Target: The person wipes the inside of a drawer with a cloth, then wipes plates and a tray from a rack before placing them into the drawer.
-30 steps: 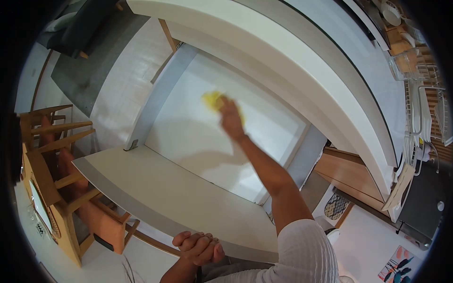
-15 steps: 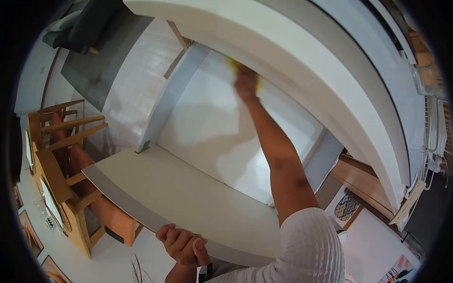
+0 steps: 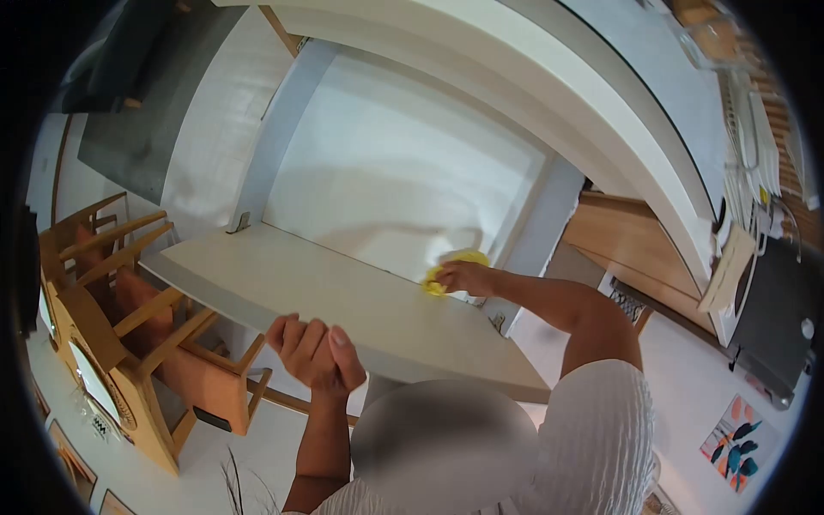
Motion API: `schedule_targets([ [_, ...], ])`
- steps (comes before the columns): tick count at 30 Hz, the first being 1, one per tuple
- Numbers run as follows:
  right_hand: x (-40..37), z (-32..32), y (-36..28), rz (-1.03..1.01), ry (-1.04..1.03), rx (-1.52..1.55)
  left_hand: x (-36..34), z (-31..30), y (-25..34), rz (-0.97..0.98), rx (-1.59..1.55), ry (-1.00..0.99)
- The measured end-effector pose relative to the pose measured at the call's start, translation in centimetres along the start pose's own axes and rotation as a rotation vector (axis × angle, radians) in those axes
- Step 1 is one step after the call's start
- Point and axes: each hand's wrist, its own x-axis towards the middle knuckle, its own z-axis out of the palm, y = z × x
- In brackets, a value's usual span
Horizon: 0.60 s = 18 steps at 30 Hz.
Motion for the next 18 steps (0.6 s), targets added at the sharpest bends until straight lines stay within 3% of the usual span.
schedule_targets([
  [1,-2.4,2.0,0.3,0.287,0.039,0.553,0.2,-0.1,0.0,0.028,-0.019,0.001],
  [3,-4.2,0.7,-1.1,0.142,-0.286,-0.032,0.2,-0.2,-0.1,0.066,-0.013,0.015],
  [4,-4.3,0.4,-1.9,0.148,-0.277,-0.038,0.2,-0.1,-0.1,0.085,0.001,0.024],
  [6,-2.8,-0.3,-3.7,0.604,-0.548,-0.102,0.3,0.4,-0.3,0.121,-0.011,0.11],
  [10,-1.5,-2.3,-5.5,0.66,-0.528,-0.062,0.2,0.4,-0.2,0.161,-0.036,0.146],
  [15,-5.6,-5.9,-8.5,0.499,-0.586,0.148,0.2,0.4,0.1,0.159,-0.04,0.157],
  [17,-10.1,-4.8,-9.6,0.644,-0.659,0.161,0.0,0.4,0.1,0.168,-0.037,0.153],
  [18,-12.9,-5.3,-10.6,0.702,-0.692,0.312,0.1,0.4,0.0,0.169,-0.021,0.147],
])
